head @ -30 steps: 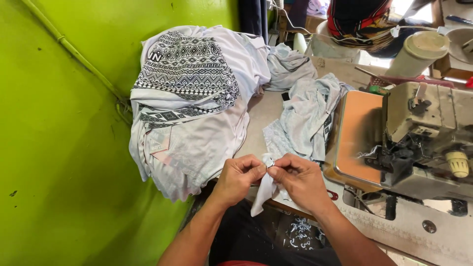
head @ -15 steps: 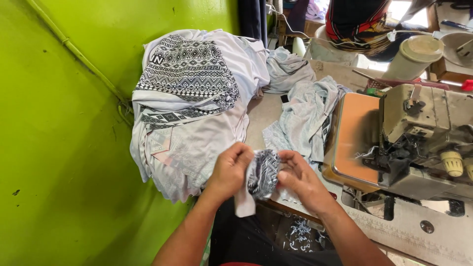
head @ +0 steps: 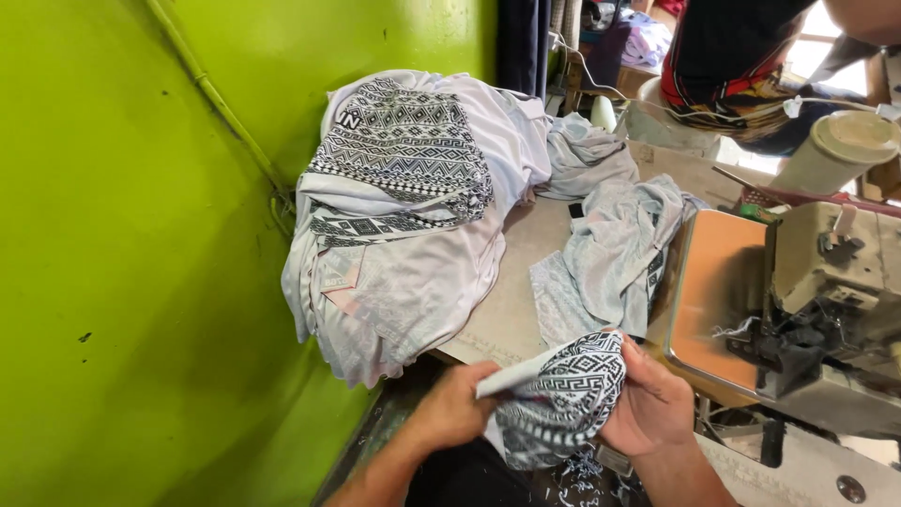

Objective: Trimming and separating fabric pieces using hand snips at a sewing workstation

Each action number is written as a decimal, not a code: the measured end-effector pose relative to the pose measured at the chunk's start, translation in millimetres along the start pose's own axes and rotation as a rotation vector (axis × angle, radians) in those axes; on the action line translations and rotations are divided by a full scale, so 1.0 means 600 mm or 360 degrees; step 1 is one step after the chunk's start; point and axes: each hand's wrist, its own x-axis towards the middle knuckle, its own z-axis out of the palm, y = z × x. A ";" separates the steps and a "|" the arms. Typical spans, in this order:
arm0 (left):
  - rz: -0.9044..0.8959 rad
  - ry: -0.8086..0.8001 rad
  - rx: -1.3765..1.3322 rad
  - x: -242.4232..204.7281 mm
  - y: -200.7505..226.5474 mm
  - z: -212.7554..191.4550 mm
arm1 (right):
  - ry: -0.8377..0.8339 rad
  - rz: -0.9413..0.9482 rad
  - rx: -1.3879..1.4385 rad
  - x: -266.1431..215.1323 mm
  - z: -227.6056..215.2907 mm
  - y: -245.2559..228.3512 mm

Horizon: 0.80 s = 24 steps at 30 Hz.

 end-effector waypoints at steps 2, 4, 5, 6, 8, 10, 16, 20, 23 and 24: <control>-0.0165 -0.0186 -0.0448 0.007 -0.021 0.018 | -0.0035 0.0020 0.0060 0.011 0.022 0.008; -0.0103 -0.0332 -0.2384 0.010 -0.021 0.015 | -0.0028 0.0025 -0.0102 0.025 0.065 0.011; -0.0110 -0.0331 -0.2388 0.012 -0.035 0.002 | -0.0021 0.0027 -0.0100 0.022 0.048 0.000; 0.0054 -0.0428 -0.2650 0.014 -0.048 -0.011 | 0.0078 -0.0037 -0.0148 0.020 0.032 -0.013; 0.0227 -0.0536 -0.2903 0.020 -0.091 -0.024 | 0.0175 -0.0111 -0.0201 0.020 0.016 -0.029; -0.0007 -0.0561 -0.2037 0.032 -0.150 -0.025 | 0.0060 -0.0050 -0.0496 0.025 0.016 -0.038; 0.0644 -0.0539 0.0875 -0.033 0.193 -0.241 | -0.0338 0.0192 -0.2829 0.012 0.157 -0.096; 0.1072 -0.0199 0.0847 -0.034 0.187 -0.277 | -0.0304 0.0182 -0.3414 0.030 0.190 -0.103; 0.1149 0.0028 0.1020 -0.038 0.188 -0.291 | -0.0486 0.0236 -0.3529 0.032 0.205 -0.104; 0.1199 -0.0075 0.0729 -0.044 0.189 -0.300 | -0.0516 0.0320 -0.3583 0.025 0.205 -0.103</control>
